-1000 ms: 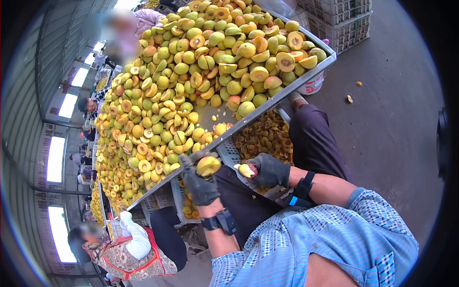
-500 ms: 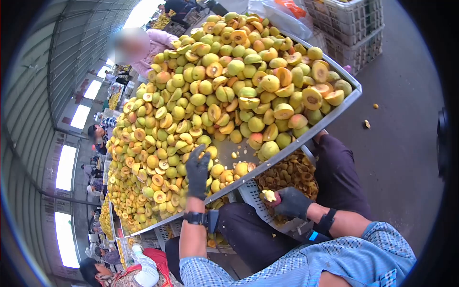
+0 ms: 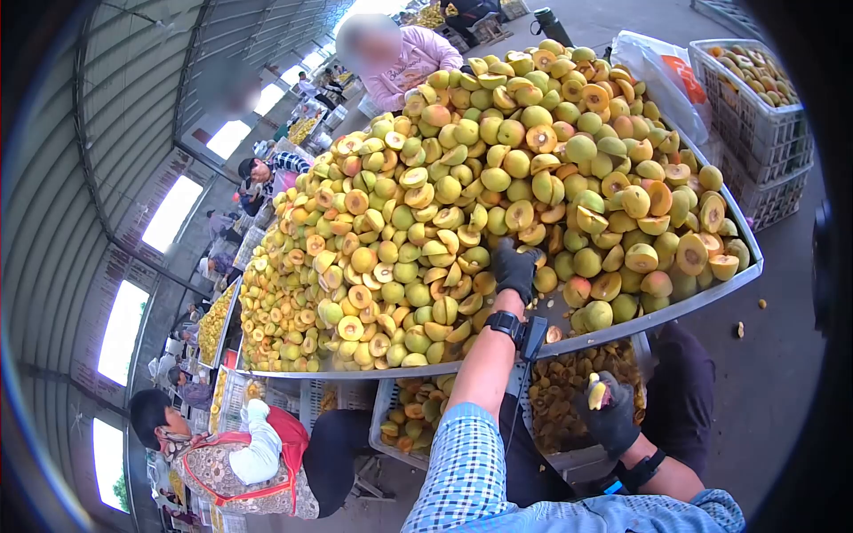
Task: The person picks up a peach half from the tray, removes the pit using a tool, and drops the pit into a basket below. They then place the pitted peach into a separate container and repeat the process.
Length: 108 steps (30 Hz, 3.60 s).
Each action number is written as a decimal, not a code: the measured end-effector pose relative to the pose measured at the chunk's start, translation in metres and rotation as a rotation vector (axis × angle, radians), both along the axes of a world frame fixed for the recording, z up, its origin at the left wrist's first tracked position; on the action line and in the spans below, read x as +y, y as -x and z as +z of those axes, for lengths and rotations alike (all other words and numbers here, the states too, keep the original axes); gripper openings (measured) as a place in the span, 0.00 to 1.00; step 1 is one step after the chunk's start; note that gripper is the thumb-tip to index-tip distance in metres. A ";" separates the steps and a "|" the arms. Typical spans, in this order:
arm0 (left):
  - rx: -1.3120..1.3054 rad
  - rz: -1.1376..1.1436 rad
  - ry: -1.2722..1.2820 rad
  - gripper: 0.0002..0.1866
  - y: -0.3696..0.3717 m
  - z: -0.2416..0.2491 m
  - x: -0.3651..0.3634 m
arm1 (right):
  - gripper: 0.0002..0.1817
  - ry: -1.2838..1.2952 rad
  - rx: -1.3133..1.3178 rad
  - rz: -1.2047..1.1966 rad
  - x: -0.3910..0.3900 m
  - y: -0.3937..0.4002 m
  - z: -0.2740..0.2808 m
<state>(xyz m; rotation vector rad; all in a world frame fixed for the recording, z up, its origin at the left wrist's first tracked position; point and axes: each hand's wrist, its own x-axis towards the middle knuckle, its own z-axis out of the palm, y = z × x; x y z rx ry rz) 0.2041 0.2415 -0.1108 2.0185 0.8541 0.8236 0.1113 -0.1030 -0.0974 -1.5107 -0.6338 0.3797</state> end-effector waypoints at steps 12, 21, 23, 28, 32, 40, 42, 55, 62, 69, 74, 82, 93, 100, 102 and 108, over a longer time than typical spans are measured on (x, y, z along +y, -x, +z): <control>-0.240 -0.264 0.312 0.19 0.064 0.039 -0.062 | 0.05 0.145 0.927 0.131 0.015 -0.008 -0.010; -0.858 -0.339 1.147 0.25 0.179 0.112 -0.128 | 0.10 0.325 0.080 0.330 0.009 0.014 -0.014; -0.806 -0.358 1.099 0.27 0.188 0.111 -0.164 | 0.09 0.228 0.167 0.326 0.005 0.013 0.007; -0.289 -0.294 0.454 0.27 0.197 0.111 -0.226 | 0.09 0.044 0.205 0.333 -0.001 0.009 0.027; -0.075 -0.325 -0.265 0.23 0.190 0.095 -0.250 | 0.11 0.166 0.197 0.309 -0.002 0.007 0.018; -0.115 -0.345 -0.257 0.15 0.163 0.083 -0.245 | 0.13 0.049 0.218 0.252 -0.004 -0.007 0.029; -0.139 -0.336 -0.057 0.16 0.156 0.089 -0.253 | 0.14 -0.008 0.215 0.279 -0.004 -0.008 0.029; -0.392 -0.202 0.706 0.23 0.146 0.093 -0.254 | 0.14 0.097 0.668 0.705 -0.015 -0.017 0.033; -0.258 -0.245 0.533 0.22 0.133 0.097 -0.251 | 0.12 0.039 0.583 0.535 -0.016 -0.009 0.038; -0.118 -0.268 0.169 0.18 0.131 0.087 -0.257 | 0.14 -0.301 -0.035 0.147 0.025 0.015 -0.032; -0.257 -0.428 0.595 0.12 0.135 0.110 -0.262 | 0.16 -0.350 0.820 0.746 -0.009 0.006 -0.013; -0.277 -0.523 0.482 0.17 0.147 0.128 -0.275 | 0.08 -0.286 0.909 0.950 -0.035 0.003 0.012; 0.013 -0.045 -0.263 0.17 0.260 0.117 -0.138 | 0.14 0.635 -0.389 0.713 -0.028 -0.002 0.033; 0.427 0.038 -0.815 0.18 0.254 0.163 -0.021 | 0.15 0.500 -0.268 0.677 -0.024 -0.004 -0.018; 0.433 -0.068 -0.885 0.22 0.209 0.166 0.004 | 0.12 0.671 -0.364 0.672 -0.030 -0.010 0.008; 0.362 -0.334 -0.517 0.32 0.025 0.105 0.034 | 0.11 0.776 -0.236 0.784 -0.016 -0.011 0.012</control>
